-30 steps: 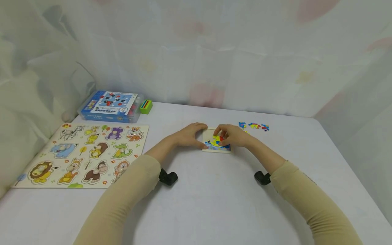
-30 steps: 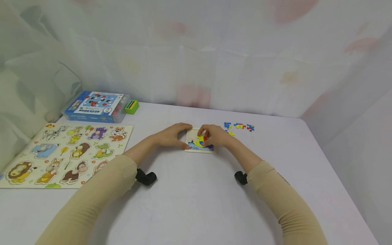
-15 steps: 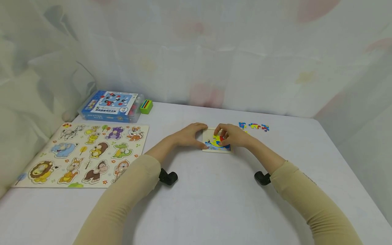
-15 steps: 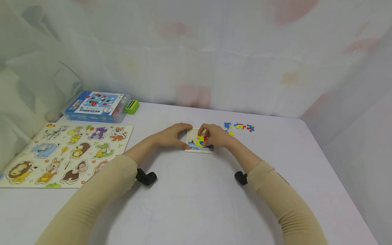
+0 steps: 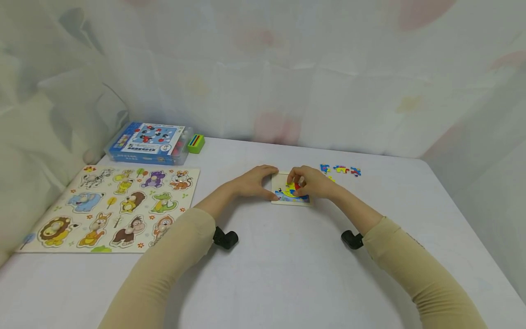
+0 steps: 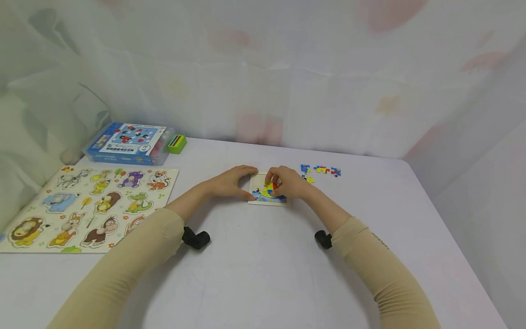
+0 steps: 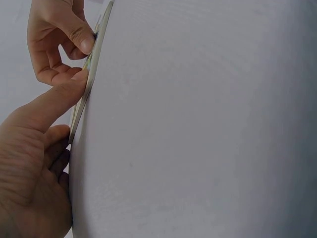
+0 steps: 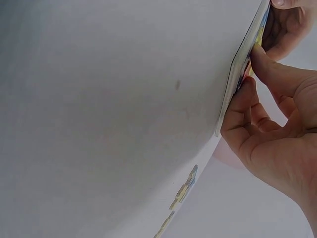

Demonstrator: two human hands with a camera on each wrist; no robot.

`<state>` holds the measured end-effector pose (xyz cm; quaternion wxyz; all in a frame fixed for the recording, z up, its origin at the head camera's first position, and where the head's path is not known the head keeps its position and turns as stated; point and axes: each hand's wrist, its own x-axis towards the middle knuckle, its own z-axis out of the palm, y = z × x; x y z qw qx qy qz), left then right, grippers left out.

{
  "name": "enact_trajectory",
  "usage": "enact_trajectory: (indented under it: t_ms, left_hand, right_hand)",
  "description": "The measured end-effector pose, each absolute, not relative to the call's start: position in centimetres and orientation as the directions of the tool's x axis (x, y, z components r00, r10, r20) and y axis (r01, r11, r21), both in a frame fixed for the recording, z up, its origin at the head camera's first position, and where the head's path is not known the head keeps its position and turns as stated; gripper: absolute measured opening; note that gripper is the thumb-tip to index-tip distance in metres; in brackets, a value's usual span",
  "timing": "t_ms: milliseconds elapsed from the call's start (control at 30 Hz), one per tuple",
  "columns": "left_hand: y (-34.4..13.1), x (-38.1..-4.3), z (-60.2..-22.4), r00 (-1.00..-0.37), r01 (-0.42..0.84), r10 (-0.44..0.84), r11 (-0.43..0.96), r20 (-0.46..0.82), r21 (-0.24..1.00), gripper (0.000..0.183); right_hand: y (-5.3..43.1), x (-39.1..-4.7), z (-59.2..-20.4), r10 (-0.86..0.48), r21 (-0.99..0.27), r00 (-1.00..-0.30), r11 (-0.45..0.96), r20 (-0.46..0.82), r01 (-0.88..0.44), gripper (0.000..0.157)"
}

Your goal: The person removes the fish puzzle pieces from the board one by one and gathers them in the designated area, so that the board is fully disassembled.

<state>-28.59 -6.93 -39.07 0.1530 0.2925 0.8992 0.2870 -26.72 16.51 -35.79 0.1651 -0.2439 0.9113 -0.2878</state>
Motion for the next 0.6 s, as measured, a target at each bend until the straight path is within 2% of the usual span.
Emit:
enact_trajectory:
  t_ms: [433, 600]
  left_hand:
    - [-6.95, -28.40, -38.89, -0.777, 0.451, 0.622, 0.657, -0.097, 0.604, 0.090]
    - [-6.92, -28.50, -39.00, -0.779, 0.448, 0.618, 0.664, -0.103, 0.599, 0.090]
  right_hand:
    - [16.37, -26.69, -35.71, -0.501, -0.605, -0.847, 0.735, -0.180, -0.306, 0.046]
    - [16.37, -26.86, -35.82, -0.503, -0.581, -0.847, 0.745, -0.170, -0.326, 0.043]
